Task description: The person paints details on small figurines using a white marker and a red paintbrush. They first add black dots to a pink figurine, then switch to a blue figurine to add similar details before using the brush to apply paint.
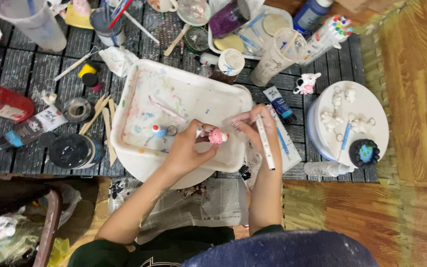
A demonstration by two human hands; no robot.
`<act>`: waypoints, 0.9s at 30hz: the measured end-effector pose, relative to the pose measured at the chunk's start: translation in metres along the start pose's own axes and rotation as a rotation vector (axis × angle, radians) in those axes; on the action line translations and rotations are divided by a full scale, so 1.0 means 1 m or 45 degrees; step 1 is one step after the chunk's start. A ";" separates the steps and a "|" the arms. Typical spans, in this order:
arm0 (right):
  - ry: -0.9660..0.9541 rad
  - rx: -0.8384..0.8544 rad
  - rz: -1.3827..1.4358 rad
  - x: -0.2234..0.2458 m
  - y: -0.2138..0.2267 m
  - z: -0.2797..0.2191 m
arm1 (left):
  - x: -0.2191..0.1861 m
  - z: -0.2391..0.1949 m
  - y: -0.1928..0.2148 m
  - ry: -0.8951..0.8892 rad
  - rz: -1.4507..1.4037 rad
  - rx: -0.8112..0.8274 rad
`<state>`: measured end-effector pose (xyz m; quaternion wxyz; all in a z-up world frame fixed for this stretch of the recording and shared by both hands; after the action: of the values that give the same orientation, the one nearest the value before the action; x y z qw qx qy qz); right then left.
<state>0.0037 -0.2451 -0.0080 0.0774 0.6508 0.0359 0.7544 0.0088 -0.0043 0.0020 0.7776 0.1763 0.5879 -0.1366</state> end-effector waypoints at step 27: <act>0.167 0.089 -0.610 0.060 -0.022 0.046 | -0.030 -0.056 0.069 -0.220 0.608 -0.252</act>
<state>0.0425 -0.2157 0.0537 0.2288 0.5756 0.2201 0.7536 -0.0185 0.0822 0.0255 0.8484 0.2207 0.4718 0.0942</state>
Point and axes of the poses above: each hand's wrist, its own z-axis towards the middle knuckle, its own y-axis out of the back of the hand, x = y × z, the point moved 1 cm from there along z, towards the middle knuckle, and after that the axes turned 3 degrees about -y, right-handed, at the moved point
